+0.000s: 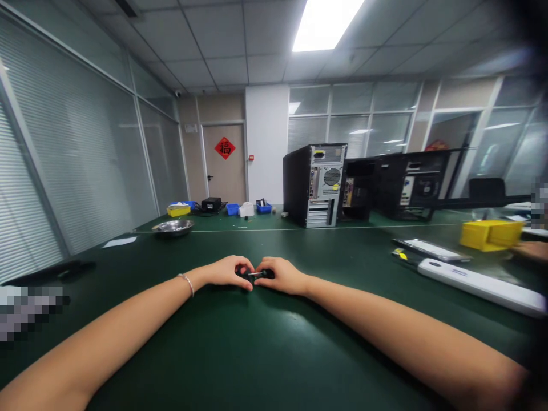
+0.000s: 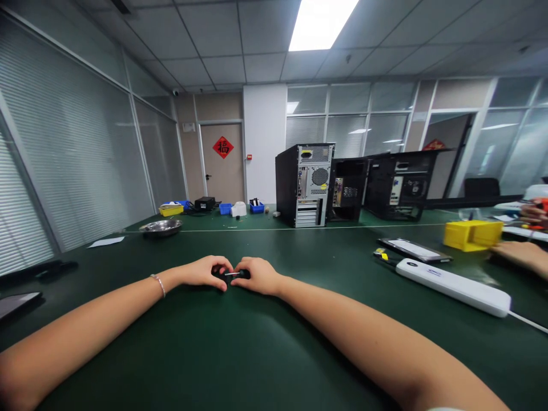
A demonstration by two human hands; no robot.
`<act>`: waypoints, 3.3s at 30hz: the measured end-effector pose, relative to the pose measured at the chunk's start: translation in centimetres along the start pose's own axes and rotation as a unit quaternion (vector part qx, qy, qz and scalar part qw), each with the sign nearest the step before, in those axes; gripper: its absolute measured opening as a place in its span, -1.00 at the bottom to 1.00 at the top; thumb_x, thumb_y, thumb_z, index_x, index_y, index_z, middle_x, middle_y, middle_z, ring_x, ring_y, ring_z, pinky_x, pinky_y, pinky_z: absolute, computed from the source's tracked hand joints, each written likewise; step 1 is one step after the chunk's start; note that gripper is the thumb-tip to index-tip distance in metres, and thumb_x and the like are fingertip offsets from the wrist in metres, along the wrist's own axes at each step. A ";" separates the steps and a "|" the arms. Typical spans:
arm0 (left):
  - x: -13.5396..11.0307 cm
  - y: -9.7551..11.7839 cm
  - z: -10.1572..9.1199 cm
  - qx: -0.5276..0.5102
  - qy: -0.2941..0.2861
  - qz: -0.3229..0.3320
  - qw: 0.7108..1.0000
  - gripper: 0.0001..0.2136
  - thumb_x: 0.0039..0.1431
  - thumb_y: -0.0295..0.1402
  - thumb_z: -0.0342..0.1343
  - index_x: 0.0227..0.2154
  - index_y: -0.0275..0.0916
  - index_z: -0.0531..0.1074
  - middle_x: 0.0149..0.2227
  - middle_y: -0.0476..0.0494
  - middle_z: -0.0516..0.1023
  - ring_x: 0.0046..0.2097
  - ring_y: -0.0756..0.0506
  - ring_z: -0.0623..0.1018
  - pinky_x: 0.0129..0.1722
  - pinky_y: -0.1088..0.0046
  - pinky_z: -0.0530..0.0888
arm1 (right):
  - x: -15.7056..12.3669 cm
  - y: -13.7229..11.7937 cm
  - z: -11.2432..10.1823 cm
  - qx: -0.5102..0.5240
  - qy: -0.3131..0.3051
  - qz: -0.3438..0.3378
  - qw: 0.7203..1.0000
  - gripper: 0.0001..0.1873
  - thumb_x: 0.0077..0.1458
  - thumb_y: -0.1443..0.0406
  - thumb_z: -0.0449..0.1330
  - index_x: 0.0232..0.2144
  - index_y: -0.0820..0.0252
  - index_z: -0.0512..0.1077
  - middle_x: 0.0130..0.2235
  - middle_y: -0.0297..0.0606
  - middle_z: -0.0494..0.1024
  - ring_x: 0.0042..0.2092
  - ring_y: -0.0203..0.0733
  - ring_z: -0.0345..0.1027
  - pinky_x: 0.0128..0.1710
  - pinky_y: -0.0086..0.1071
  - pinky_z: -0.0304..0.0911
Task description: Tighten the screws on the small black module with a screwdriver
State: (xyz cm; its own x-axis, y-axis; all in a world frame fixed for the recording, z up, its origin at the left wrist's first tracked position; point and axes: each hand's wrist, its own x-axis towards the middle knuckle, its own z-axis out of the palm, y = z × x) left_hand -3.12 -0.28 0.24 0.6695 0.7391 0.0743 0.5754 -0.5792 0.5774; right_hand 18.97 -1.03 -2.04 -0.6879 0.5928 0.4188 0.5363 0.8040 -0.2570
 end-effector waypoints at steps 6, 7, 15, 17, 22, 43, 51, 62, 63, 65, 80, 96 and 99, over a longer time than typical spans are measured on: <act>-0.3 0.3 -0.4 -0.009 -0.045 -0.002 0.999 -0.47 -0.28 -0.13 0.38 -0.19 -0.22 0.44 -0.36 0.03 0.29 -0.34 -0.04 0.32 -0.35 0.49 0.26 | 0.0 0.4 0.4 0.014 0.013 0.004 1.000 -0.75 0.06 0.14 0.27 -0.29 0.18 0.51 -0.32 -0.28 0.50 -0.30 -0.24 0.36 -0.33 -0.45 0.16; -0.3 0.3 -0.5 -0.001 -0.052 0.001 0.999 -0.46 -0.30 -0.13 0.39 -0.19 -0.21 0.43 -0.35 0.03 0.30 -0.32 -0.04 0.32 -0.34 0.49 0.27 | 0.0 0.4 0.5 0.018 0.016 0.006 1.000 -0.76 0.05 0.14 0.27 -0.29 0.18 0.51 -0.32 -0.28 0.51 -0.30 -0.23 0.36 -0.33 -0.45 0.16; -0.3 -0.4 -0.4 -0.011 -0.028 0.021 0.999 -0.68 -0.03 -0.17 0.25 -0.27 -0.26 0.41 -0.41 0.02 0.30 -0.36 -0.03 0.32 -0.37 0.50 0.28 | 0.3 1.0 0.8 0.079 0.076 0.040 0.993 -0.78 0.01 0.22 0.31 -0.29 0.21 0.51 -0.31 -0.26 0.52 -0.28 -0.22 0.37 -0.27 -0.41 0.23; -0.2 -0.4 -0.1 -0.019 -0.013 0.029 0.999 -0.71 0.02 -0.19 0.20 -0.25 -0.26 0.42 -0.42 0.02 0.30 -0.36 -0.03 0.32 -0.37 0.50 0.29 | 0.3 1.0 0.9 0.090 0.086 0.048 0.991 -0.79 0.00 0.23 0.32 -0.29 0.21 0.51 -0.30 -0.26 0.53 -0.26 -0.21 0.38 -0.25 -0.40 0.24; 0.0 -0.2 0.8 0.017 0.052 0.026 0.998 -0.70 0.01 -0.21 0.19 -0.24 -0.28 0.41 -0.40 -0.01 0.35 -0.36 -0.04 0.35 -0.38 0.50 0.30 | 0.3 1.1 0.9 0.089 0.074 0.051 0.992 -0.79 0.03 0.21 0.29 -0.28 0.20 0.52 -0.30 -0.26 0.53 -0.27 -0.21 0.38 -0.25 -0.40 0.23; 0.9 -0.4 2.7 -0.220 0.124 -0.013 0.967 -0.56 -0.12 -0.25 0.32 -0.20 -0.27 0.30 -0.47 0.10 0.36 -0.44 0.04 0.39 -0.39 0.49 0.30 | 0.4 1.2 0.7 0.133 0.167 0.085 0.973 -0.77 0.01 0.19 0.28 -0.29 0.21 0.50 -0.31 -0.27 0.55 -0.28 -0.22 0.38 -0.25 -0.38 0.25; 1.0 -0.2 3.5 -0.324 0.113 0.016 0.939 -0.54 -0.11 -0.34 0.34 -0.18 -0.26 0.24 -0.47 0.09 0.43 -0.33 -0.01 0.52 -0.22 0.39 0.35 | 0.5 0.6 0.5 0.126 0.216 0.038 0.968 -0.79 0.04 0.20 0.27 -0.28 0.19 0.47 -0.32 -0.29 0.52 -0.30 -0.24 0.35 -0.27 -0.39 0.24; 1.0 -0.3 3.6 -0.326 0.131 0.018 0.936 -0.54 -0.13 -0.38 0.34 -0.16 -0.28 0.28 -0.49 0.13 0.39 -0.41 0.04 0.47 -0.29 0.45 0.34 | 0.2 0.4 0.5 0.101 0.170 0.017 0.980 -0.82 0.08 0.25 0.26 -0.25 0.19 0.46 -0.31 -0.30 0.50 -0.32 -0.26 0.32 -0.30 -0.42 0.20; 0.9 -0.3 3.6 -0.327 0.135 0.015 0.935 -0.54 -0.13 -0.38 0.34 -0.16 -0.28 0.28 -0.49 0.13 0.39 -0.41 0.05 0.47 -0.28 0.46 0.34 | 0.2 0.3 0.5 0.098 0.168 0.018 0.981 -0.83 0.08 0.26 0.25 -0.25 0.19 0.45 -0.31 -0.29 0.50 -0.32 -0.26 0.32 -0.30 -0.41 0.21; 0.9 -0.4 3.5 -0.328 0.138 0.010 0.934 -0.53 -0.14 -0.39 0.35 -0.16 -0.28 0.28 -0.49 0.14 0.39 -0.41 0.05 0.47 -0.29 0.46 0.34 | 0.1 0.2 0.5 0.089 0.165 0.019 0.982 -0.83 0.08 0.27 0.25 -0.25 0.19 0.45 -0.31 -0.29 0.51 -0.32 -0.25 0.32 -0.30 -0.41 0.20; 0.7 0.3 3.3 -0.349 0.127 0.011 0.929 -0.61 -0.06 -0.15 0.29 -0.27 -0.28 0.33 -0.49 0.01 0.53 -0.42 -0.01 0.51 -0.31 0.42 0.39 | 0.1 -0.8 0.4 0.008 0.135 -0.015 0.991 -0.83 0.12 0.19 0.22 -0.30 0.18 0.42 -0.32 -0.27 0.50 -0.30 -0.23 0.33 -0.29 -0.42 0.17; 1.3 -1.1 3.1 -0.343 0.183 0.027 0.921 -0.63 0.05 -0.16 0.21 -0.16 -0.28 0.35 -0.40 -0.08 0.53 -0.32 -0.06 0.51 -0.29 0.41 0.39 | 0.5 0.6 0.9 0.078 0.179 0.068 0.978 -0.76 0.19 0.13 0.13 -0.27 0.17 0.46 -0.30 -0.27 0.51 -0.28 -0.24 0.35 -0.23 -0.39 0.23; 1.3 -1.2 3.1 -0.313 0.204 0.015 0.927 -0.67 0.06 -0.20 0.19 -0.16 -0.28 0.39 -0.35 -0.08 0.49 -0.31 -0.04 0.47 -0.28 0.44 0.36 | 0.6 0.7 0.9 0.051 0.160 0.080 0.982 -0.68 0.28 0.17 -0.01 -0.33 0.17 0.48 -0.35 -0.28 0.46 -0.29 -0.26 0.33 -0.22 -0.39 0.20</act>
State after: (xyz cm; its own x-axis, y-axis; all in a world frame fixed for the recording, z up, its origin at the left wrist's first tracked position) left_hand -1.49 0.33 -2.86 0.3740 0.8681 0.3264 0.0875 -0.3834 0.9194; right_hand 18.50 -0.07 -2.80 -0.4002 0.6799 0.6144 0.5615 0.7118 -0.4220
